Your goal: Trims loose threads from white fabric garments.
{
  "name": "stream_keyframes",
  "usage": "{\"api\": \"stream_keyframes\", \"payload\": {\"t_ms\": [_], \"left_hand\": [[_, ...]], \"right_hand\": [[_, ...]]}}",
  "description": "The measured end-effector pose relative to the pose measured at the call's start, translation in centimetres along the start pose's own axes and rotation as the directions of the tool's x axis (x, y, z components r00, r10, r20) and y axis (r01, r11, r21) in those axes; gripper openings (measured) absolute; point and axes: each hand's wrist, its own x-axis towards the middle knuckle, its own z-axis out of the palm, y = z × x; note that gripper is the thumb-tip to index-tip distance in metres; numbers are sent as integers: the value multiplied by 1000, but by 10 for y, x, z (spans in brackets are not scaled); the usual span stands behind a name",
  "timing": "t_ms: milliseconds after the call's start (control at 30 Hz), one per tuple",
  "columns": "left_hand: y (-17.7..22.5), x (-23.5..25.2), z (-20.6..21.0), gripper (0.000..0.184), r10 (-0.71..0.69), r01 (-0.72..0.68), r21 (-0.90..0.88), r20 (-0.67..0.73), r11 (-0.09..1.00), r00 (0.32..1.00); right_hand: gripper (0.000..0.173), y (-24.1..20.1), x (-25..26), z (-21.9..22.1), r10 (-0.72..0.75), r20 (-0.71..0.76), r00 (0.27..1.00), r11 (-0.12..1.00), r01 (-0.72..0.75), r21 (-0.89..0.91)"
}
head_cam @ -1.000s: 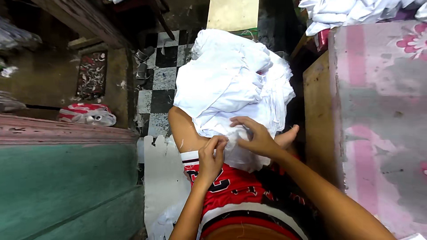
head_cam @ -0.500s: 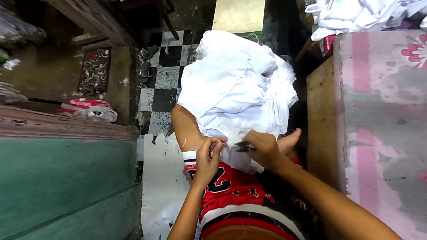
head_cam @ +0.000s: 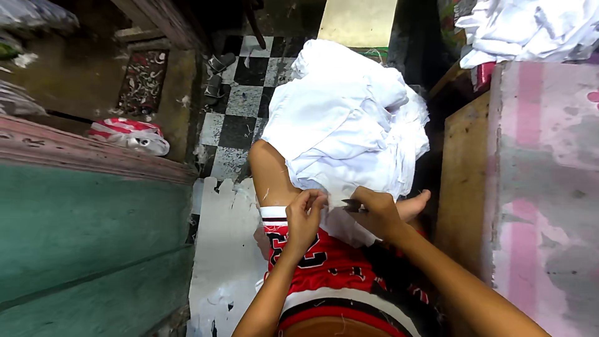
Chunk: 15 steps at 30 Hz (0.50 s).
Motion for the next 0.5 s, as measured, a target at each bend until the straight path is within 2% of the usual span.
{"api": "stream_keyframes", "payload": {"t_ms": [67, 100, 167, 400, 500], "left_hand": [[1, 1, 0, 13, 30, -30, 18, -29, 999, 999], [2, 2, -1, 13, 37, -37, 22, -32, 999, 999], [4, 5, -5, 12, 23, -23, 18, -19, 1000, 1000], [12, 15, -13, 9, -14, 14, -18, -7, 1000, 1000], [12, 18, -13, 8, 30, -30, -5, -24, 1000, 999]], "right_hand": [[22, -1, 6, -7, 78, 141, 987, 994, -89, 71], [34, -1, 12, -12, 118, 214, 970, 987, -138, 81], [50, -1, 29, -25, 166, 323, 932, 981, -191, 45], [44, -9, 75, -42, 113, 499, 859, 985, -30, -171], [48, -17, 87, -44, 138, 548, 825, 964, 15, -266]]}}
